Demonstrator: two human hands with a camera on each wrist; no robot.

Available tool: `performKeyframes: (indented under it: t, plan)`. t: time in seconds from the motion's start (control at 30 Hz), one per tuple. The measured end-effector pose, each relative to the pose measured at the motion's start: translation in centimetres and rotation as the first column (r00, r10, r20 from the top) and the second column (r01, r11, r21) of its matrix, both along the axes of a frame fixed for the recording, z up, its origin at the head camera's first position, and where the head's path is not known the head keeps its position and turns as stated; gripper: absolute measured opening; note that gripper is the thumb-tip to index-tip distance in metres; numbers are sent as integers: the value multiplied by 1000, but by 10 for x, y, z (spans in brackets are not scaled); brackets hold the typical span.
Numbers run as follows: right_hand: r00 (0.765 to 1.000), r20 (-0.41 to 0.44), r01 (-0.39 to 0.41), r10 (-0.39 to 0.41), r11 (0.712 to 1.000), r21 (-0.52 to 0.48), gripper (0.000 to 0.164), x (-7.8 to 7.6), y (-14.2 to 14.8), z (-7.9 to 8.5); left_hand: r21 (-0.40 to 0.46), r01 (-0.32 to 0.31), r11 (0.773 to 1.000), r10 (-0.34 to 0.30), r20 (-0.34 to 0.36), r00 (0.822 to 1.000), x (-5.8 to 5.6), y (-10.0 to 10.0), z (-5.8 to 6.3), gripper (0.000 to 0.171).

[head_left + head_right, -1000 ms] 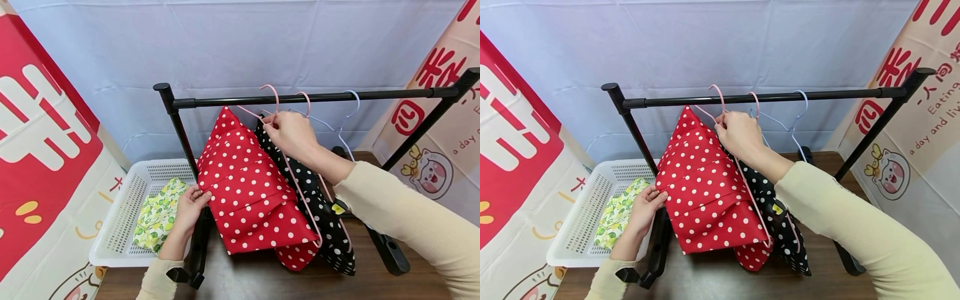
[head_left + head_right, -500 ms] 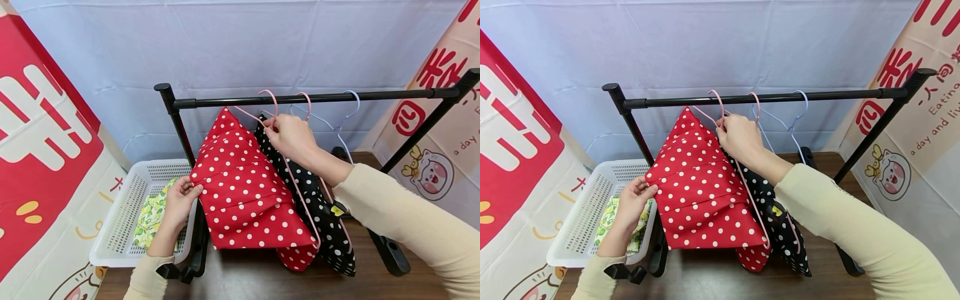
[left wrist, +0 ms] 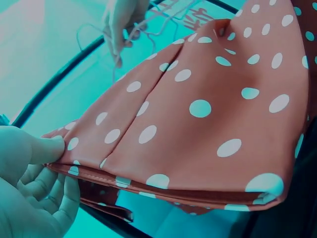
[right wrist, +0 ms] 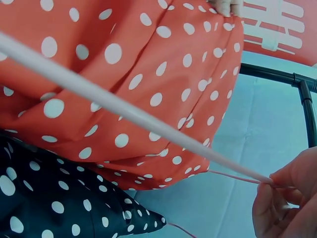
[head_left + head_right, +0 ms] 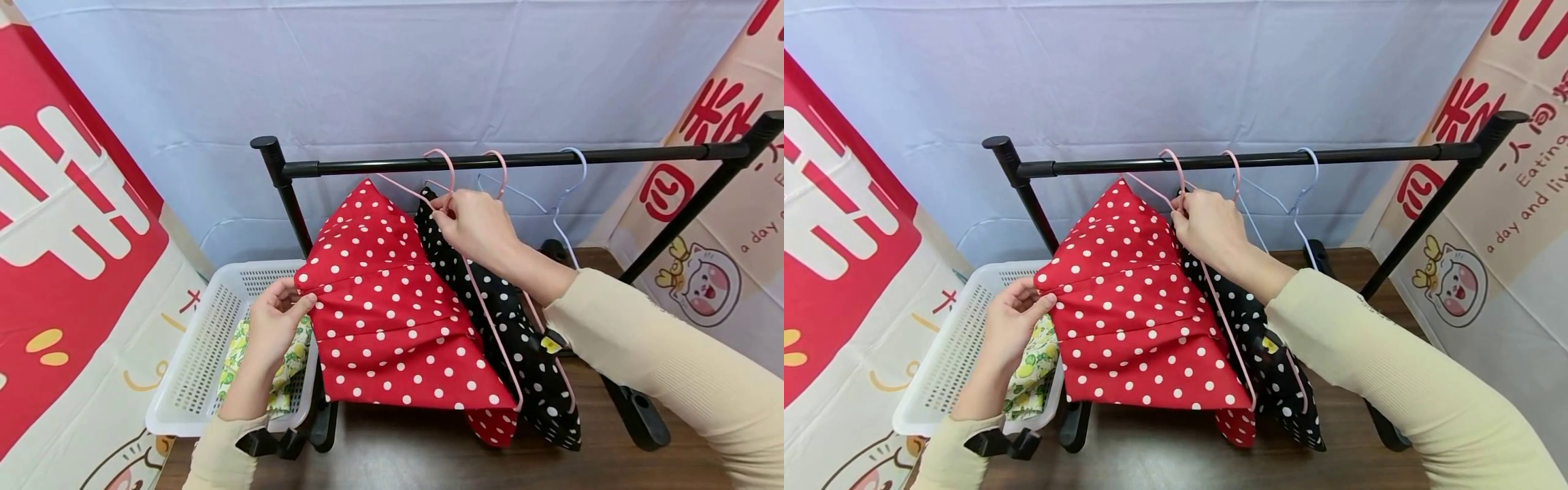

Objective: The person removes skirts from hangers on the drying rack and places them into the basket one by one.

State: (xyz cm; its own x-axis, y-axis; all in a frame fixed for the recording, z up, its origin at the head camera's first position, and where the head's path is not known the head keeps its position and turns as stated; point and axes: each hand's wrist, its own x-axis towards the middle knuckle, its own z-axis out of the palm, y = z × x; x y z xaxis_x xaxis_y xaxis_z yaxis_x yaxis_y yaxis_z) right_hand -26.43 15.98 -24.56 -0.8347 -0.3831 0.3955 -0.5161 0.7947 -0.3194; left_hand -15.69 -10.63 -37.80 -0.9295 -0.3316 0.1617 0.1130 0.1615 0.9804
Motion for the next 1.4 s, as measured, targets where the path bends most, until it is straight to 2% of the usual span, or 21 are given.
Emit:
performKeyframes:
  t: [0.2, 0.47, 0.87, 1.07, 1.23, 1.4]
  plan:
    - [1000, -13, -3, 3, 1000, -10, 23, -1, 1, 0, -27, -31, 999, 29, -73, 997, 5, -7, 10, 20]
    - [1000, -10, -28, 28, 999, -29, 24, 0, 0, -1, -35, -50, 998, 47, -84, 995, 11, -16, 18, 20]
    - [999, -15, -44, 43, 998, -45, 24, -1, -1, -3, 50, -46, 998, 51, -114, 992, 19, -26, 28, 18]
    - [999, -32, -45, 43, 998, -45, 26, -1, -2, -4, 18, -63, 998, 65, -119, 991, 21, -31, 32, 19]
    - [999, -23, -36, 36, 999, -39, 25, -3, -2, -5, 24, -69, 997, 72, -172, 982, 25, -36, 38, 20]
    - [1000, -5, -13, 13, 999, -45, 24, -5, 2, -7, 67, -100, 993, 112, -211, 971, 28, -43, 44, 20]
